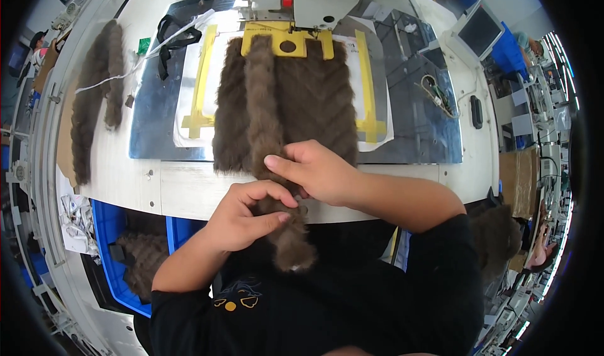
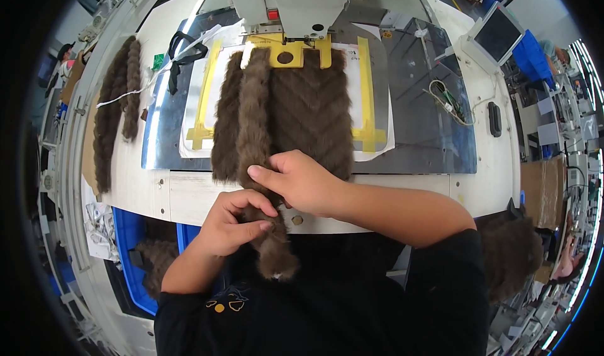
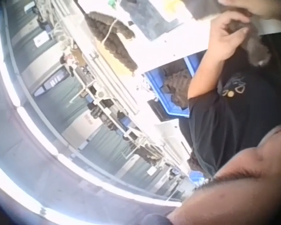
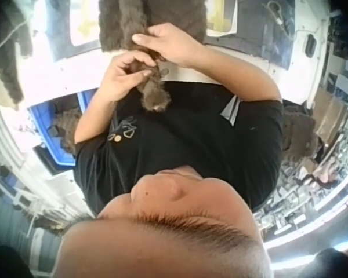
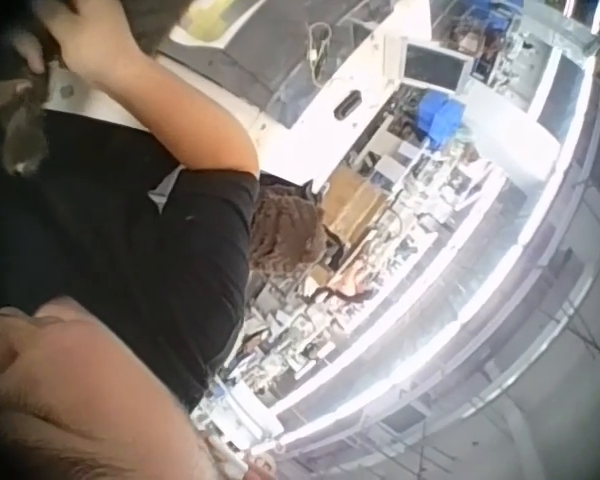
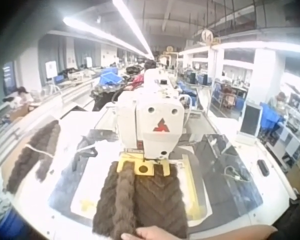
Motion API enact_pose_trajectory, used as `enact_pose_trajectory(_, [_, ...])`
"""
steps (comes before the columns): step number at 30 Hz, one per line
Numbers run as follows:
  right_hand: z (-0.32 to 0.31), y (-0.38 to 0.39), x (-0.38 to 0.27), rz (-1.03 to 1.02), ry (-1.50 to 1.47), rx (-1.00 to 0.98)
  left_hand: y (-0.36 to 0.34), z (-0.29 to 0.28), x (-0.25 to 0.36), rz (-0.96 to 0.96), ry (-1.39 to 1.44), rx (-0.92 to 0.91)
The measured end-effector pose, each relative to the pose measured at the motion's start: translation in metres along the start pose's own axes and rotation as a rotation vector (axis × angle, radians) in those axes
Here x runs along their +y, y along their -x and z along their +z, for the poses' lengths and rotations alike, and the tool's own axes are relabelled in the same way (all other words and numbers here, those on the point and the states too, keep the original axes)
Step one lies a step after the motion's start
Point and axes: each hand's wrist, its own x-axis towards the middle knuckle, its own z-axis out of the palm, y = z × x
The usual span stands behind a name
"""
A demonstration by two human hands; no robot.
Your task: Sewing fur strips onto a fabric base using an industrial sewing machine with a template.
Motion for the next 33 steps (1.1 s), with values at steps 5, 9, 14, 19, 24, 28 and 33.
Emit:
enact_pose_trajectory(5, [-0.001,0.042,0.003,-0.019,0.217,-0.023,0.004,0.005,-0.003,-0.038,0.025,0.103])
enact_pose_trajectory(9, [0.006,0.066,0.023,-0.008,0.305,-0.167,-0.003,0.007,-0.005,0.051,-0.172,0.081])
enact_pose_trajectory(14, [0.009,0.078,0.028,0.031,0.17,-0.11,-0.004,0.012,-0.01,0.095,-0.247,0.097])
enact_pose_trajectory(19, [0.012,0.087,0.035,-0.069,0.288,-0.05,0.001,0.012,-0.023,0.102,-0.211,0.122])
enact_pose_trajectory(24, [0.002,0.09,0.036,-0.401,0.739,-0.043,-0.012,0.017,0.003,0.211,-0.441,0.229])
enact_pose_trajectory(28, [-0.022,0.089,0.004,-0.405,0.994,-0.09,-0.059,0.013,0.094,0.649,-1.43,-0.153])
enact_pose_trajectory(33, [-0.053,0.102,-0.079,-0.399,1.347,-0.215,-0.131,0.018,0.112,0.416,-1.119,-0.707])
